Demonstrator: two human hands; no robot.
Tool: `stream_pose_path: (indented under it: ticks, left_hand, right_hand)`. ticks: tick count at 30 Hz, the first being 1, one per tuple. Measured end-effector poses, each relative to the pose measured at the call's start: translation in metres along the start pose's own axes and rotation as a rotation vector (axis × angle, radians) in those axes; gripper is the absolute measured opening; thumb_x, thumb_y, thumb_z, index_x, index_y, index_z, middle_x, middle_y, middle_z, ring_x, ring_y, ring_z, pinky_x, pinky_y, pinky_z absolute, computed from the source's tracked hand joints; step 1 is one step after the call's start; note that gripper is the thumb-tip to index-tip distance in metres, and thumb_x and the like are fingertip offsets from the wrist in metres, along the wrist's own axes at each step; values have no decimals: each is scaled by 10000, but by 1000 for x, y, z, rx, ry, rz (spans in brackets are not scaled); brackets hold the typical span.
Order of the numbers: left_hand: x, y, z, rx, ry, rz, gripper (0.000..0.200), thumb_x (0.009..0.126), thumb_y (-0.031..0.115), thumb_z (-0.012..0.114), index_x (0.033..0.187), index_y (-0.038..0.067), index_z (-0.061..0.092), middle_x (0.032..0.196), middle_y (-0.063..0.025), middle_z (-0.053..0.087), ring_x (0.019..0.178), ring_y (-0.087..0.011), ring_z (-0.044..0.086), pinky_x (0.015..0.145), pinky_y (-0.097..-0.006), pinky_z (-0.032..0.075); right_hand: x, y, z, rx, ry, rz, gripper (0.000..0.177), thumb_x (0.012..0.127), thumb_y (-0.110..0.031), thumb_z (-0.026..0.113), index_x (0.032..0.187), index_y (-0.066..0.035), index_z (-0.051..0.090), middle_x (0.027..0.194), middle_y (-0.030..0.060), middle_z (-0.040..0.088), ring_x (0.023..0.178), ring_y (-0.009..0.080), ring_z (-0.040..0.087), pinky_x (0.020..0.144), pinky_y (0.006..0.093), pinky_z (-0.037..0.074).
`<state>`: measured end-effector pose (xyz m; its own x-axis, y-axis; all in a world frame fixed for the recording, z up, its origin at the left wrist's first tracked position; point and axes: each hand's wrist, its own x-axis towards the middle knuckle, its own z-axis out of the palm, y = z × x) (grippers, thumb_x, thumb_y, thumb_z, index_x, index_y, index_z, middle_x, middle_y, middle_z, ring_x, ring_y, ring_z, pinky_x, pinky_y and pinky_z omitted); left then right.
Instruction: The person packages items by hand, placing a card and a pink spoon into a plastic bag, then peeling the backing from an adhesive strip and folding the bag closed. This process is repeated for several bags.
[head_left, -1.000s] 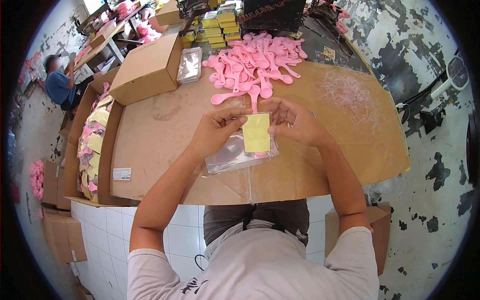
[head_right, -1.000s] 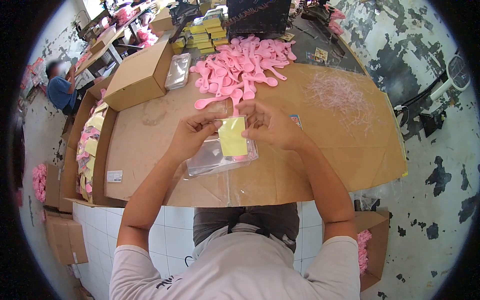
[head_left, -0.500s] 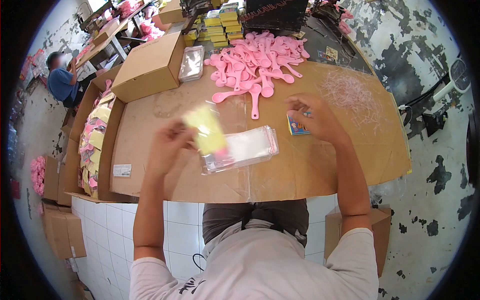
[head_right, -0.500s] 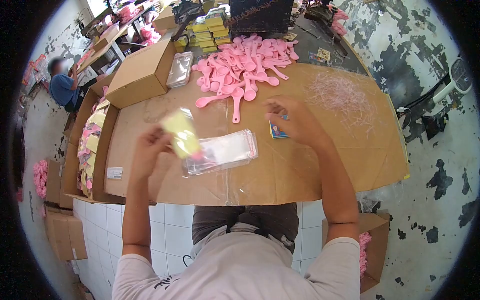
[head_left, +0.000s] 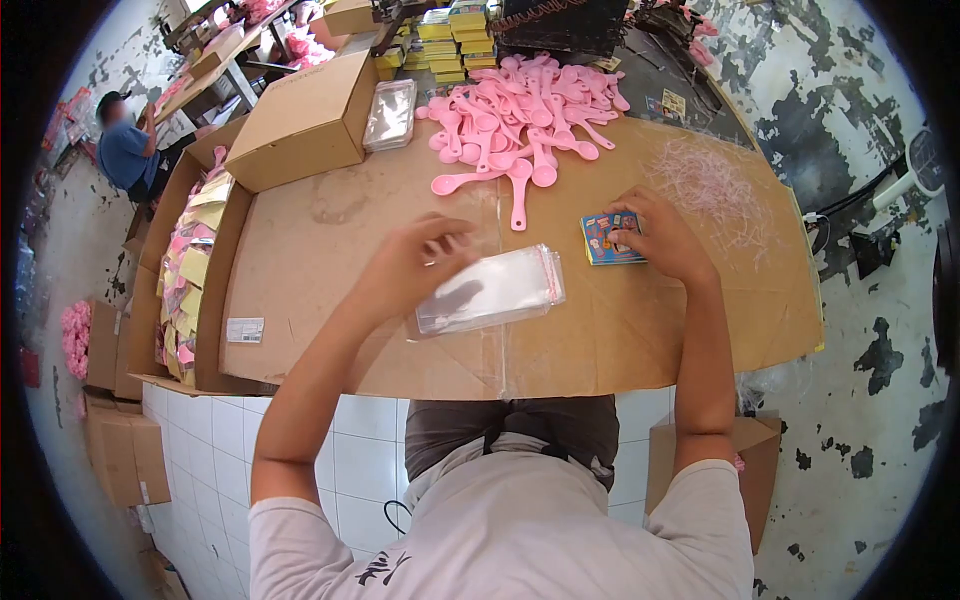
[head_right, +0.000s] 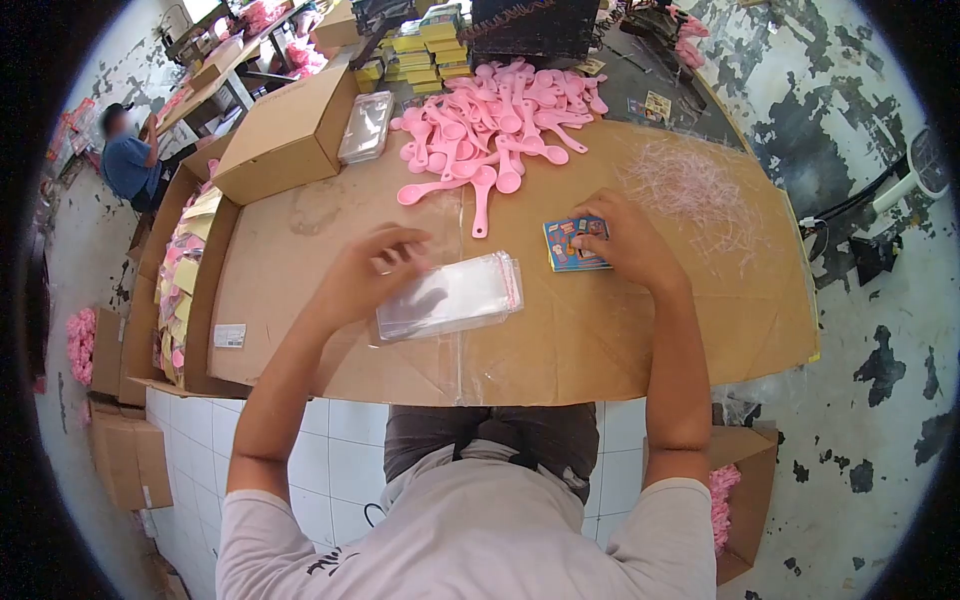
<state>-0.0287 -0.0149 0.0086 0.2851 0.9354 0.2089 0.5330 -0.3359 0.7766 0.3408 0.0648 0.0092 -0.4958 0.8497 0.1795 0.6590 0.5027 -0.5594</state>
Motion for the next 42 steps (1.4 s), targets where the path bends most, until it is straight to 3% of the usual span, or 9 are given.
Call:
stream_pose_path:
  ticks: [6,9,12,15,18,23,30,35,42]
  left_hand:
    - [36,5,35,292,-175,43,211,859,150,807,1000,12,732,936,-81,676,794,-172,638,725,-323,526]
    - [38,-3,35,117,-209,-88,192,858,147,813,962,9,728,909,-74,663,763,-171,630,712,-325,523]
    - [33,-8,38,3,-122,-57,236,816,167,827,954,8,720,918,-86,655,778,-241,646,736,-359,532]
    - [31,-3,40,-102,-106,-176,219,814,153,824,935,-1,726,908,-91,642,768,-231,637,735,-352,530]
    - [26,-4,47,66,-24,85,186,833,125,801,946,-4,728,899,-96,638,773,-224,642,729,-344,530]
    - [27,-15,50,5,-65,28,208,874,105,796,1035,2,712,872,-62,638,725,-129,589,689,-299,505]
    - [27,-11,46,-197,23,-94,176,901,74,770,1051,-6,721,814,-48,642,692,-95,530,661,-270,479]
    - [27,-10,44,-81,34,-33,204,931,97,747,1105,-7,720,857,-83,704,714,-98,592,661,-279,495]
    - [26,-1,41,-19,68,-32,216,977,126,692,1153,1,701,926,-119,739,745,-140,644,710,-297,531]
  right_hand:
    - [3,0,-3,24,50,13,184,866,-27,741,1041,-10,687,1011,78,658,981,215,640,870,361,496]
    - [1,-12,-5,263,63,67,119,895,-11,718,1006,-7,676,997,47,649,967,162,631,850,337,498]
    - [2,-19,3,515,11,-38,91,918,-13,701,1005,-8,675,992,36,644,953,134,622,849,317,499]
    - [1,-30,20,638,-57,-145,106,924,-42,706,1025,-15,689,981,32,652,934,121,617,856,308,502]
    - [2,-38,29,603,-68,-185,96,936,-45,698,1027,-22,678,996,31,642,934,118,605,854,303,499]
    - [2,-32,34,775,-67,-171,100,937,-41,696,1031,-28,664,1020,33,625,947,120,595,863,306,488]
    - [2,-40,38,633,-87,-304,102,918,-25,705,1014,-34,672,1014,54,637,950,159,610,874,324,486]
    - [2,-42,47,665,-73,-328,103,909,-21,708,1008,-36,686,1009,65,668,957,178,634,870,340,498]
    - [2,-54,59,366,-133,-337,131,863,26,702,990,-6,707,1038,118,720,961,247,683,817,360,547]
